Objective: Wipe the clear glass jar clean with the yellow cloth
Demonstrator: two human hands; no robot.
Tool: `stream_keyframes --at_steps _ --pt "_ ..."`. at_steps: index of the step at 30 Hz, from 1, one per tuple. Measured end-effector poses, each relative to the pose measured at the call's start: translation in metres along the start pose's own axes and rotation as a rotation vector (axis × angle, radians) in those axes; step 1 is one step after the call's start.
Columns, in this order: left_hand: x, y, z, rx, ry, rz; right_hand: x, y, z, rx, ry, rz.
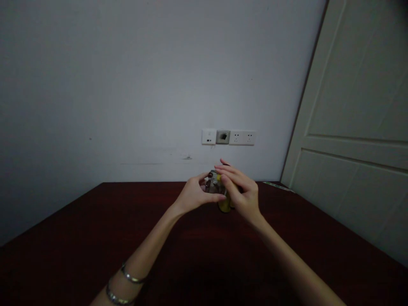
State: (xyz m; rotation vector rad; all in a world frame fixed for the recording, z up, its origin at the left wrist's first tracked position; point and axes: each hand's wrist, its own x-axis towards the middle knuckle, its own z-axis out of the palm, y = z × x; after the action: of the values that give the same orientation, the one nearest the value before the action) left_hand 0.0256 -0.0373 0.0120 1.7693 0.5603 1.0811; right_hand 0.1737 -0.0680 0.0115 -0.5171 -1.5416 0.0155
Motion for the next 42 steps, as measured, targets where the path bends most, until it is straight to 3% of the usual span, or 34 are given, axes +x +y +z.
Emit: stream_keyframes --at_steps 4,6,8,12,16,18,20,24,28,33,39,42 --pt "-0.001 -0.001 -0.002 0.096 0.021 0.041 -0.002 -0.004 -0.001 -0.042 -0.205 -0.262" --pt "-0.002 0.000 -0.003 0.147 0.027 0.062 -0.002 -0.005 -0.001 -0.045 -0.252 -0.289" --pt "-0.004 0.003 -0.005 0.186 0.008 0.081 -0.001 -0.004 -0.001 -0.025 -0.207 -0.204" --pt "-0.005 0.007 -0.006 0.255 -0.042 0.108 0.002 0.001 -0.003 0.082 -0.101 0.107" --pt "-0.004 0.006 -0.007 0.101 -0.113 0.061 0.006 0.006 -0.005 0.207 -0.070 0.383" --pt "-0.003 0.004 -0.007 0.008 -0.139 0.020 0.006 0.007 -0.007 0.265 -0.068 0.441" --pt "-0.002 0.003 -0.009 -0.038 -0.118 -0.010 0.005 0.007 -0.009 0.290 -0.132 0.374" --pt "-0.001 0.006 -0.012 -0.093 -0.040 -0.036 0.002 0.004 -0.012 0.126 -0.332 0.061" --pt "-0.004 0.011 -0.014 -0.144 -0.064 -0.104 0.000 0.001 -0.010 -0.073 -0.401 -0.056" --pt "-0.002 0.013 -0.014 -0.086 -0.101 -0.109 -0.003 0.003 -0.006 -0.095 -0.373 -0.062" --pt "-0.003 0.007 -0.017 -0.018 -0.131 -0.166 -0.005 0.007 -0.005 -0.043 -0.340 0.050" --pt "-0.004 0.003 -0.024 -0.056 -0.244 -0.169 -0.006 0.007 -0.004 -0.020 -0.305 0.106"
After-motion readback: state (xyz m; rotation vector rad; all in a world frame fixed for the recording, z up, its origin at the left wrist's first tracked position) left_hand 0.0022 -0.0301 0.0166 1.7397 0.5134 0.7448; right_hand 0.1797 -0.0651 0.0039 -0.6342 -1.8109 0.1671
